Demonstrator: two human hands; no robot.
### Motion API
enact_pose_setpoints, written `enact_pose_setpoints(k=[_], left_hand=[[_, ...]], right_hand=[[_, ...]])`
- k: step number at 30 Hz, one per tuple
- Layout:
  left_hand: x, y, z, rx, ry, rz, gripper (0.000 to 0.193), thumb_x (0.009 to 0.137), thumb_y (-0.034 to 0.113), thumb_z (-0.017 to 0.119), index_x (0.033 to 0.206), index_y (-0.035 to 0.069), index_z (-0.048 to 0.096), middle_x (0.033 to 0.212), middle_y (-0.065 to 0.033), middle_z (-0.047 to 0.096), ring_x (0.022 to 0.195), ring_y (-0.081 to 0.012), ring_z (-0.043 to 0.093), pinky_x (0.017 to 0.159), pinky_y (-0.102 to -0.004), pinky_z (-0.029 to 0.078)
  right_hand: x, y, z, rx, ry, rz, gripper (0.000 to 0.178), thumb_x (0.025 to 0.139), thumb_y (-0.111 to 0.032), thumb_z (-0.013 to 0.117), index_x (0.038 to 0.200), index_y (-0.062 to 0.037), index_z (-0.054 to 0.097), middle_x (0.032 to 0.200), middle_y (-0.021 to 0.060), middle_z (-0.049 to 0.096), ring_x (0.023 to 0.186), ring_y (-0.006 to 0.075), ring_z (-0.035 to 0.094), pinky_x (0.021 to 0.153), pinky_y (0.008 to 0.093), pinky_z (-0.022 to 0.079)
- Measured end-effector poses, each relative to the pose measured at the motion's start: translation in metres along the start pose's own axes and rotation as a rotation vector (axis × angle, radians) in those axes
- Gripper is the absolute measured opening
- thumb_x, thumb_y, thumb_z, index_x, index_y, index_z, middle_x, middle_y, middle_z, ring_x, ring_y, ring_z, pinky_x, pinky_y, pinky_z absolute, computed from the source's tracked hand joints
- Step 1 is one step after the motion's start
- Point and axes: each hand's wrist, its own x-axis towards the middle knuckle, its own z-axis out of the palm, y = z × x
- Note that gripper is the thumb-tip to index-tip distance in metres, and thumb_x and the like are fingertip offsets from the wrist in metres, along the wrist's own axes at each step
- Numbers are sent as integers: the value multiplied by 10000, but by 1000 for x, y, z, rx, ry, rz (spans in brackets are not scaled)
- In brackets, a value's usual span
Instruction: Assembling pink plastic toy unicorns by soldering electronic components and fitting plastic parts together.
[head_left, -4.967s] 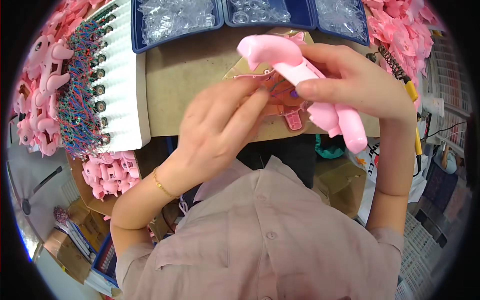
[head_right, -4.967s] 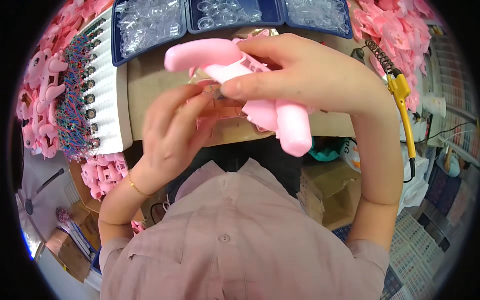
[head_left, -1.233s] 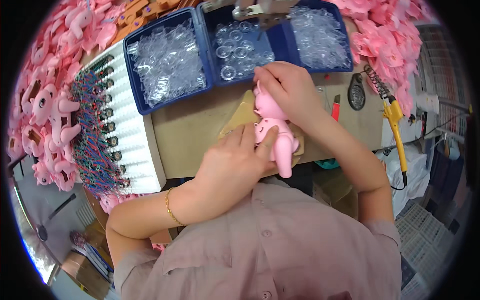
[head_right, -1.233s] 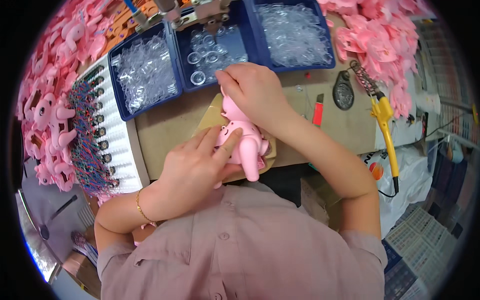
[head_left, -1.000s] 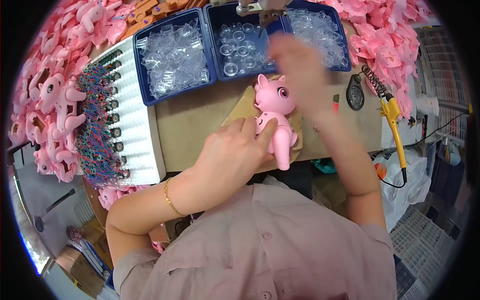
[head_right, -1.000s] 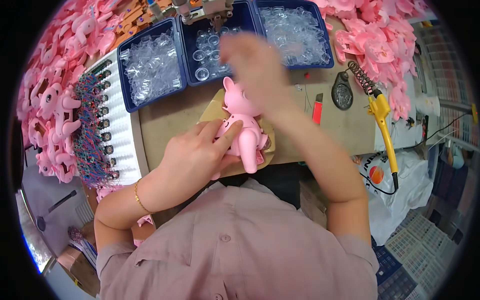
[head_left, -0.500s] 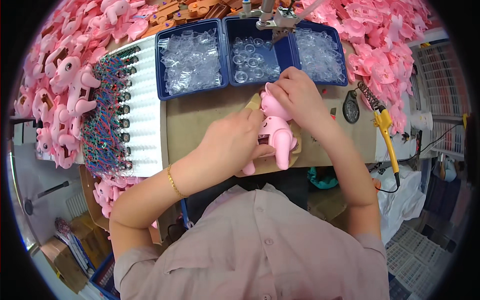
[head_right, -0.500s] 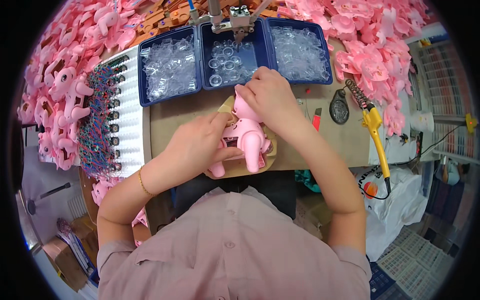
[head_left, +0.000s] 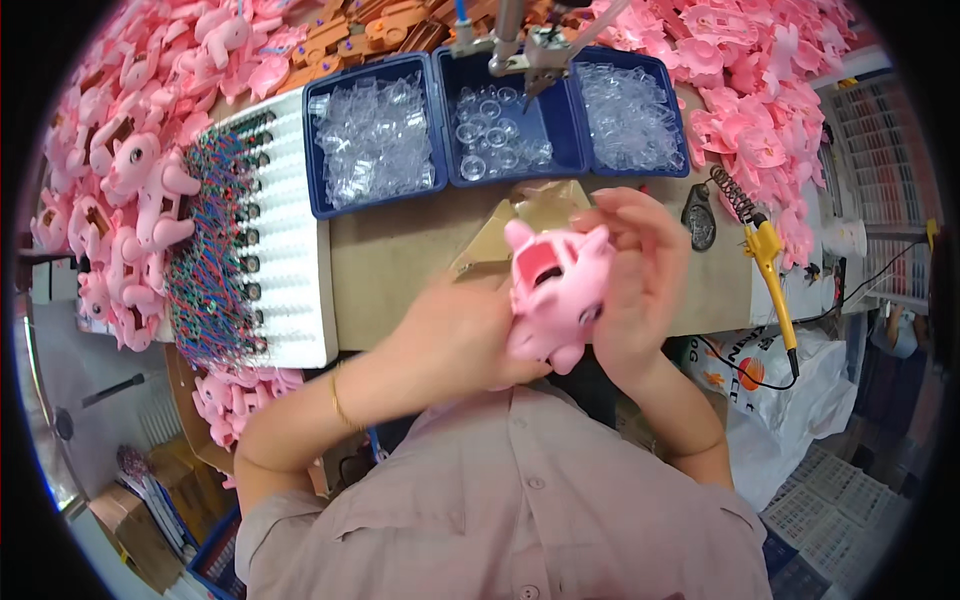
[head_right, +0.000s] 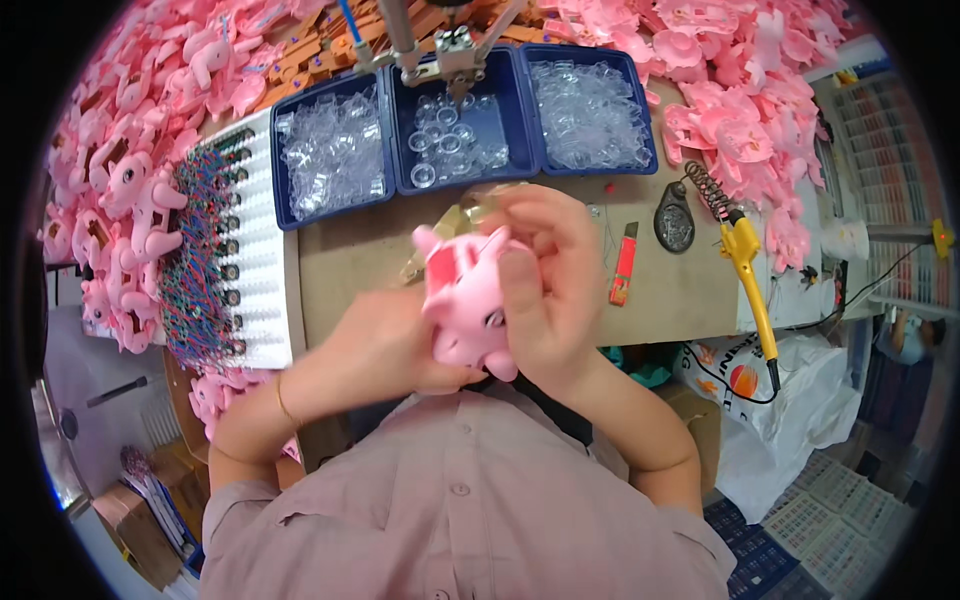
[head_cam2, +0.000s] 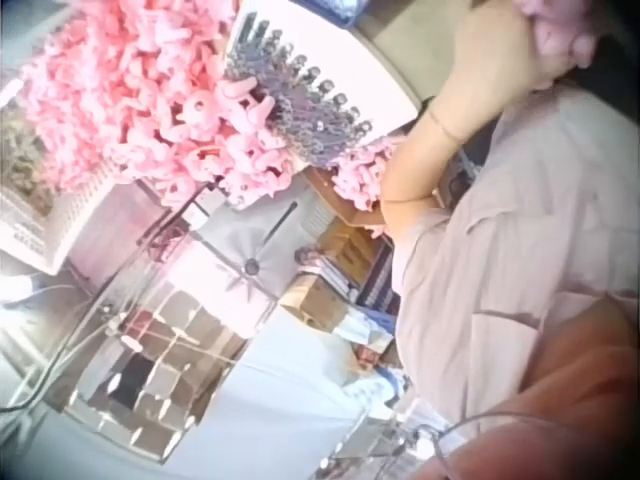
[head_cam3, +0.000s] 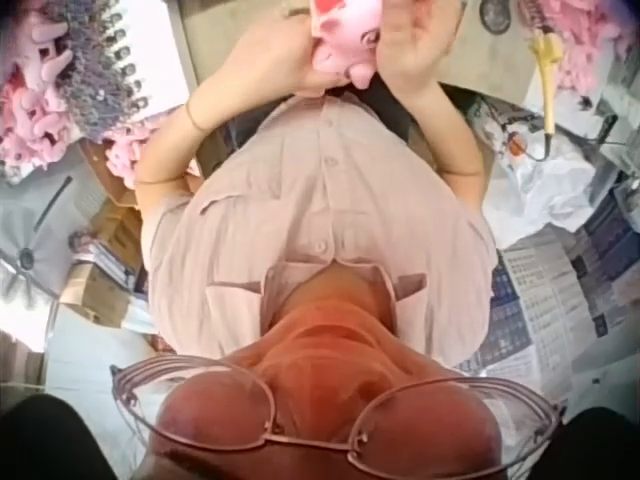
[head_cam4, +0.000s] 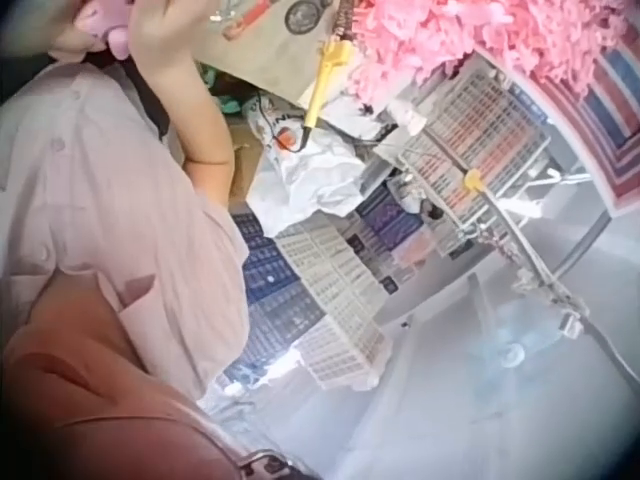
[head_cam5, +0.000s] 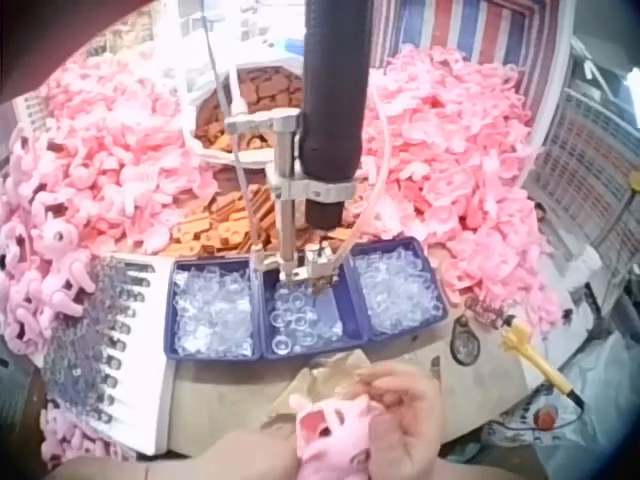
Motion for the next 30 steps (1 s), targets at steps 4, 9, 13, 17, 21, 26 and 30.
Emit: enact_pose_setpoints(k=[4,9,13,17,21,26,30], left_hand=[[-19,15,-5,64,281,91,353,648,243,752,935,75,633,915,-99,645,798,-279,634,651,-379,513],[-25,25,-3,123,414,92,363,618,183,744,958,91,658,990,-62,650,833,-234,637,661,-352,521],[-28,23,4,172,436,55,309,621,167,732,913,92,668,969,-64,652,803,-234,641,658,-347,520],[-23,18,9,174,421,144,236,628,182,722,840,97,660,851,-68,646,733,-232,636,640,-339,513],[-21,9,18,269,427,161,222,642,227,739,795,96,646,761,-65,623,660,-235,629,571,-338,501],[-16,2,7,168,472,108,294,655,298,766,805,83,634,731,-86,600,605,-256,619,506,-357,488],[-23,4,-18,185,313,84,433,659,352,764,946,71,601,766,-107,609,643,-277,623,564,-383,503]], right_hand=[[18,-32,1,-21,-279,129,569,1007,-466,203,990,12,512,982,196,587,895,230,585,822,338,480],[23,-34,6,72,-286,55,637,998,-492,169,886,8,546,913,192,589,858,254,606,773,346,489],[20,-41,13,237,-168,65,547,1017,-347,311,790,51,610,823,190,622,737,230,614,677,315,476],[22,-39,13,96,-186,153,573,1022,-362,241,770,33,570,817,203,608,741,279,620,720,361,491],[21,-34,16,145,-132,240,553,1022,-342,271,749,34,571,807,201,610,744,275,615,705,357,486],[30,-19,5,273,-210,305,481,958,-427,455,853,23,587,887,183,608,853,258,597,794,365,469],[40,-30,-14,-18,-648,198,703,511,-249,880,1109,-2,605,1071,123,618,1013,239,572,895,359,439]])
